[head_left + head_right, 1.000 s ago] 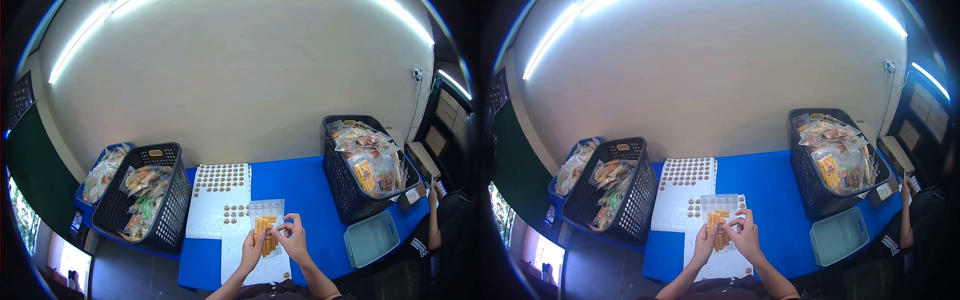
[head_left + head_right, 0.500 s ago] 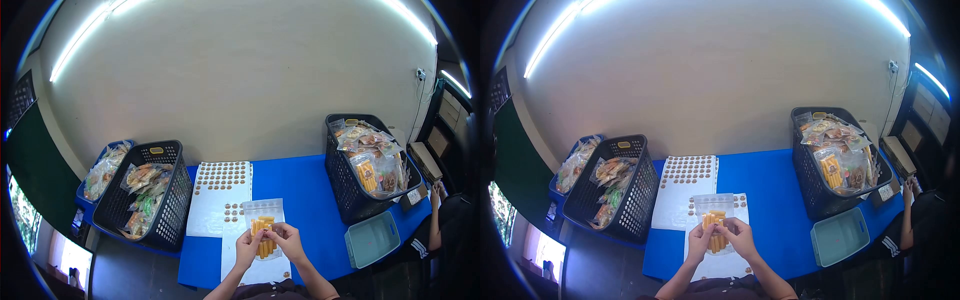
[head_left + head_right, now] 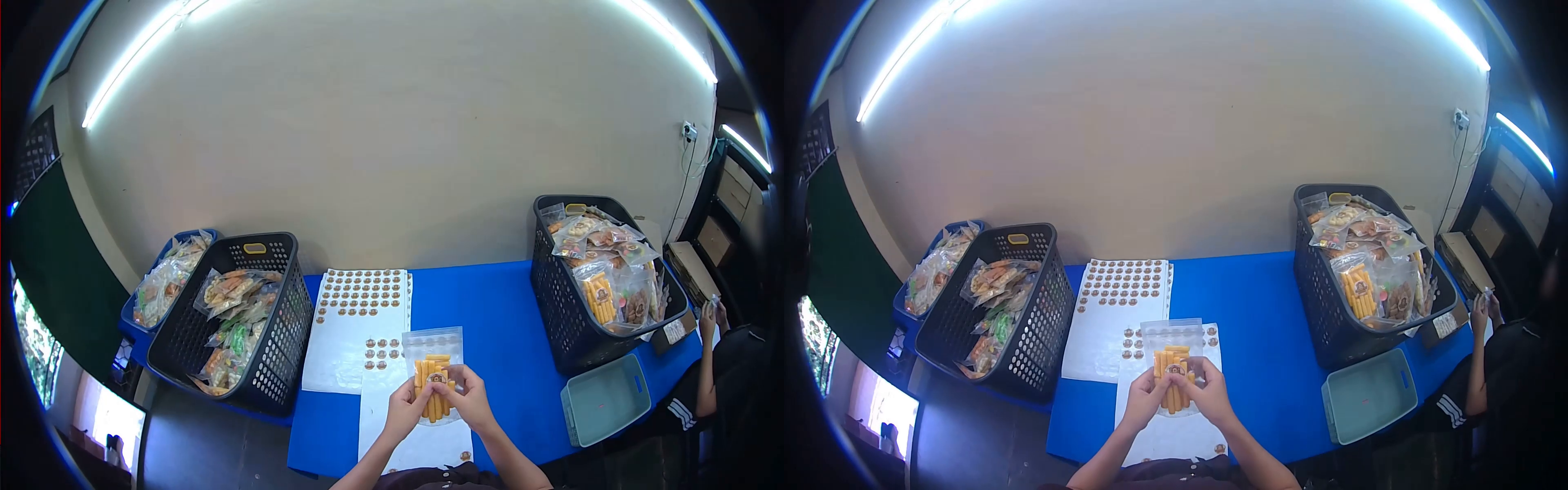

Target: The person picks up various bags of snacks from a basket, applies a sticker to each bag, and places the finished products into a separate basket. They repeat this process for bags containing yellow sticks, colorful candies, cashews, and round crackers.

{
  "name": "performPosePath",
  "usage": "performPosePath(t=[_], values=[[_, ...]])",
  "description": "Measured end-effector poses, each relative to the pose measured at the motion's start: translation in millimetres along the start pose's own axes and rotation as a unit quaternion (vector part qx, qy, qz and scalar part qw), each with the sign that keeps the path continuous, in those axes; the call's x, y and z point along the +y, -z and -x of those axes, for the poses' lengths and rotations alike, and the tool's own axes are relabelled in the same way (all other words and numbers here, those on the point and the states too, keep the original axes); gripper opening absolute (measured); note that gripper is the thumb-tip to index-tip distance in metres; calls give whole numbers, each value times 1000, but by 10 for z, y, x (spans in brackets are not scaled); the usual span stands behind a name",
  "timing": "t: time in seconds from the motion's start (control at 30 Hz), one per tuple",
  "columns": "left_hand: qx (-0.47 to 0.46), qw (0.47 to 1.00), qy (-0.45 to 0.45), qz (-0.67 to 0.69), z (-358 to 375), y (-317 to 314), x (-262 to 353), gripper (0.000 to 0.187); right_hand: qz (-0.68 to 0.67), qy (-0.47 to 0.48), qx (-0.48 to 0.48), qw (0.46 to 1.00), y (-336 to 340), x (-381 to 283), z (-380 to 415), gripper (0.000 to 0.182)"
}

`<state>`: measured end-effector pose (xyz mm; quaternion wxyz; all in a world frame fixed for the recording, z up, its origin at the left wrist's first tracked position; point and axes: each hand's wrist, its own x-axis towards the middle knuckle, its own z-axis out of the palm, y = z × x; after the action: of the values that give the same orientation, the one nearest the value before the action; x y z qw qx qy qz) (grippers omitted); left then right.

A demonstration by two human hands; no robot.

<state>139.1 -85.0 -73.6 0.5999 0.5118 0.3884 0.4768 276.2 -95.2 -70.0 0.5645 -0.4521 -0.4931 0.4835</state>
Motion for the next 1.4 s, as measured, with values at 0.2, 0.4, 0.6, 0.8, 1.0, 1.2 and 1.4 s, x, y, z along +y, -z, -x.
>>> performPosePath(t=[0.2,0.4,0.6,0.8,1.0,1.2,1.4], values=[[41,998,3,37,-45,65,-104,26,-32,-61,-52,996,-24,-93,-34,29],[57,998,28,28,-93,180,-124,26,-89,-66,-24,994,-100,52,-31,30],[45,999,9,-23,-136,99,-146,28,-32,-23,35,999,-149,133,-68,24],[-22,999,23,-3,-240,139,-153,31,-10,-4,102,995,-62,252,-147,15],[-34,999,36,10,-308,45,-222,35,-73,-46,112,990,13,196,-239,15],[-52,998,31,36,-328,-80,-225,40,-12,-6,146,989,32,246,-312,18],[-83,993,79,35,-322,-16,-245,43,-31,-15,151,988,67,287,-317,19]])
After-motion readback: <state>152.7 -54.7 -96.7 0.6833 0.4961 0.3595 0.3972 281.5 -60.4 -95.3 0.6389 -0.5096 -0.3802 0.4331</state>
